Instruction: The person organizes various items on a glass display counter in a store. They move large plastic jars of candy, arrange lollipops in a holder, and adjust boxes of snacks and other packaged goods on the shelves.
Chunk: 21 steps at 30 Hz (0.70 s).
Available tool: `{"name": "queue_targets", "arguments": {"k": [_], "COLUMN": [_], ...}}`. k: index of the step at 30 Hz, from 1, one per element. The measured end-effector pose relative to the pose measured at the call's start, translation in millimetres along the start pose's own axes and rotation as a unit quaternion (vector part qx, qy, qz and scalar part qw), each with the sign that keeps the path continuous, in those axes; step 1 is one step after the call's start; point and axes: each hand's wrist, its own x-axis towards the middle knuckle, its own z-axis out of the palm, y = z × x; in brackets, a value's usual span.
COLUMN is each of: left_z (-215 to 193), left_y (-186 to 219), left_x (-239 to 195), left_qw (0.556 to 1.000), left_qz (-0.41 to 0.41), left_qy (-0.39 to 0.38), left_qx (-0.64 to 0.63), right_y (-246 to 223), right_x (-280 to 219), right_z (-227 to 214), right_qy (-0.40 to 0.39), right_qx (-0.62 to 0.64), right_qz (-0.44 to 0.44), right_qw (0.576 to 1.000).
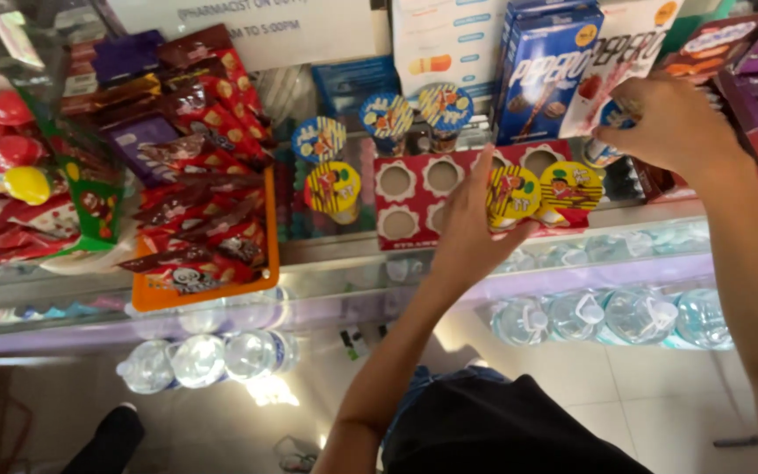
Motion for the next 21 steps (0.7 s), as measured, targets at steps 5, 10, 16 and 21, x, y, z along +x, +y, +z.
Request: {"name": "queue_targets", "arguments": {"k": [5,10,16,21], "left_z": [15.6,3.2,-67.6,-87.9], "left_y": [0.6,-12.0,-3.4,-25.8], "left_x": [12.6,8.9,-15.7,-54.3], "left_qw": [0.990,0.980,0.973,0.946], "left_qz": [-0.108,-0.007,0.050,0.052], "left_qy": [-0.030,0.134,0.223,0.313], "left_qx": [-0.088,-0.149,-0.001,0.060], "right_y": [-0.1,-52.3,-94.0,-70.1], "right_x": [-17.5,-35.7,-40.8,-44.0], "right_z": [2.9,-31.3,-29.6,-30.4], "right_qy": [-0.035,0.048,-0.101,-0.095], "right_qx": [0.000,-0.038,0.066,0.134], "right_qz": [0.026,-0.060,-0.160,-0.133], "right_qw": [0.999,0.996,0.980,0.977]}}
